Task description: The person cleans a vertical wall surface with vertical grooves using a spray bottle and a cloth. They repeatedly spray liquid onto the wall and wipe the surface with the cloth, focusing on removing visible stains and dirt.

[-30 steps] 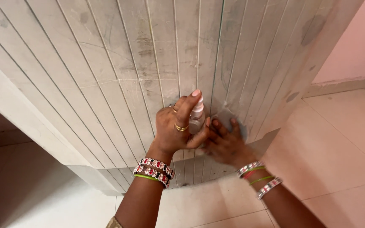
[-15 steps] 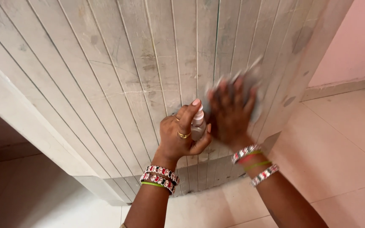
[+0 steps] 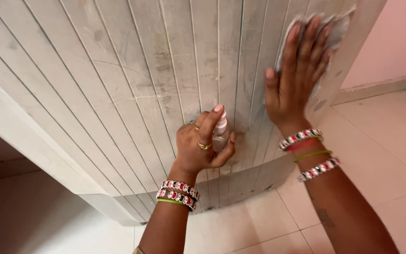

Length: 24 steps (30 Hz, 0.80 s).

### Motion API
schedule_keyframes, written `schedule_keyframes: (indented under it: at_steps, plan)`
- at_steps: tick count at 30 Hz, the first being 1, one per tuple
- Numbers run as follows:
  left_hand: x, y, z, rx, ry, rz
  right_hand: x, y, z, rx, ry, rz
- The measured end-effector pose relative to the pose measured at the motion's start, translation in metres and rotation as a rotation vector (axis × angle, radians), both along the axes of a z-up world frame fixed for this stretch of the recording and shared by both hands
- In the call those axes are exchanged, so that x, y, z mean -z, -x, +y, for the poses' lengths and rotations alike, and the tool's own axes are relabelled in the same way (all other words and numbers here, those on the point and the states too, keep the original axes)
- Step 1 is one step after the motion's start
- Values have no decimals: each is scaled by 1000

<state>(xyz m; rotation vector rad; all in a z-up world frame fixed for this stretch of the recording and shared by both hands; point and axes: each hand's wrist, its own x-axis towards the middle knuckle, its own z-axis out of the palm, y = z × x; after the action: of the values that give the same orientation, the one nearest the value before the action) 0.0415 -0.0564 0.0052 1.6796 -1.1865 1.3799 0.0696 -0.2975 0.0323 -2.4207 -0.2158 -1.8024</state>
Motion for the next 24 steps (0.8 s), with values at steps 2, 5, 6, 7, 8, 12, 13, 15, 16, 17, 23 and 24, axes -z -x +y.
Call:
schedule_keyframes:
  at_steps: [2, 5, 6, 7, 8, 12, 13, 15, 16, 17, 23, 24]
  plan:
    - [0, 0, 0, 17, 2, -9, -4, -6, 20, 13, -53, -35]
    - [0, 1, 0, 9, -1, 0, 31, -7, 36, 5, 225, -58]
    - [0, 2, 1, 15, -4, 7, 55, -1, 41, -45, 312, -24]
    - [0, 1, 2, 22, -7, 13, 79, 6, 45, -96, 398, 9]
    - [1, 2, 3, 31, -15, 21, 103, 16, 45, -145, 435, 76]
    - [11, 12, 17, -40, -195, 127, 138, 48, 17, -144, 692, 317]
    - [14, 13, 30, -75, -270, 137, 134, 50, 14, -136, 713, 223]
    - [14, 12, 53, -117, -292, 116, 96, 38, -4, -118, 776, 21]
    - [14, 11, 68, -121, -256, 92, 71, 28, -11, -72, 616, 88]
    - [12, 9, 82, -124, -219, 67, 47, 19, -15, -27, 456, 156]
    - [-8, 6, 161, 51, 114, 185, -51, -19, 8, 189, -80, 46]
    - [-9, 4, 164, 38, 122, 171, -58, -19, 22, 238, -81, 61]
